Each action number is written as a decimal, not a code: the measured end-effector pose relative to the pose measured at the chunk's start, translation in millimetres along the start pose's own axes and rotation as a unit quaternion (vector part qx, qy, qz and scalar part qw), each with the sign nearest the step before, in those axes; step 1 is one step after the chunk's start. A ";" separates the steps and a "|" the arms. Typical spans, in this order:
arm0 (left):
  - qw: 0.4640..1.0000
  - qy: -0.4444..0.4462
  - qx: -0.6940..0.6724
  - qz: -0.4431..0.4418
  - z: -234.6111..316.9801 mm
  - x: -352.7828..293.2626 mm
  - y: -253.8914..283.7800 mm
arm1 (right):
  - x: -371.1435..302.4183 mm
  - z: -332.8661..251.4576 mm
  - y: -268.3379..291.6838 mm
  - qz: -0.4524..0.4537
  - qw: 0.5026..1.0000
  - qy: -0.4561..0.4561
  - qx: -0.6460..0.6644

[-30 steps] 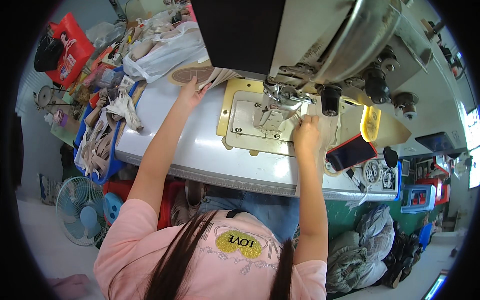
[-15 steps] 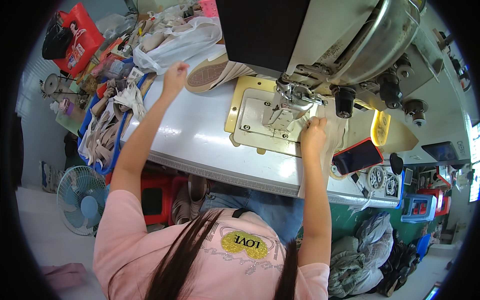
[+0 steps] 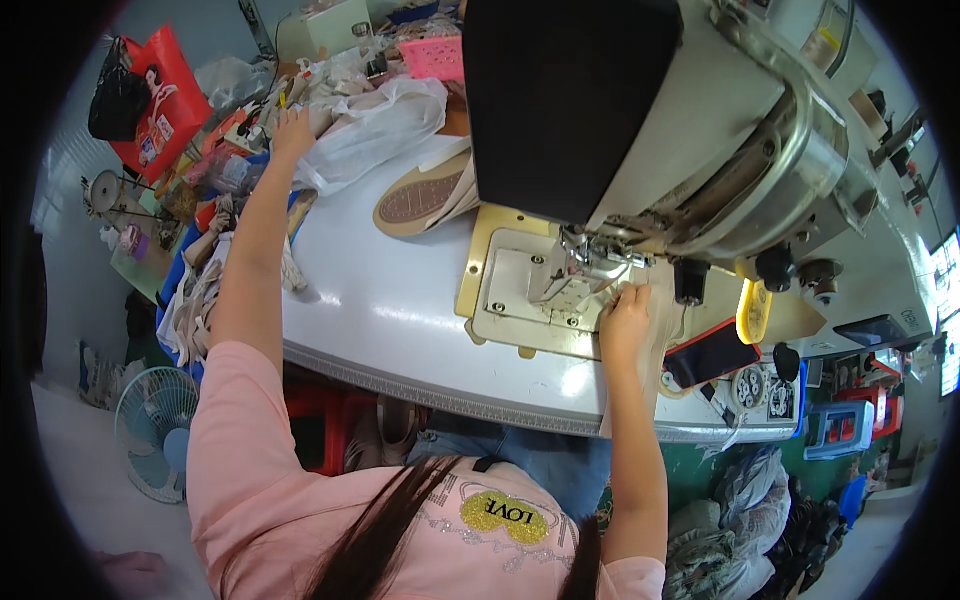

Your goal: Stitching shoe components using an industrial sewing machine.

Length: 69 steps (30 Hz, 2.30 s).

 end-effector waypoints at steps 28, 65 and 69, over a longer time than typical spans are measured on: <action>0.339 0.402 -0.789 -0.317 -90.7 -359.5 -23.6 | 44.3 -0.2 -34.3 -0.179 0.979 0.030 -0.088; 0.991 -0.083 -0.098 -0.032 25.6 -360.1 89.8 | 101.8 -7.6 -44.3 -0.121 0.966 0.209 -0.090; 0.980 -0.131 -0.149 0.000 56.4 -359.6 88.1 | 104.3 1.3 -59.1 -0.159 0.976 0.147 -0.031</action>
Point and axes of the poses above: each hand's wrist, its own x-axis towards the middle knuckle, its own y-axis out of the back of the hand, z = x × y, the point moved 10 cm from there along x, towards the middle knuckle, and after that the axes turned 13 degrees about y, right-handed, at the moved point
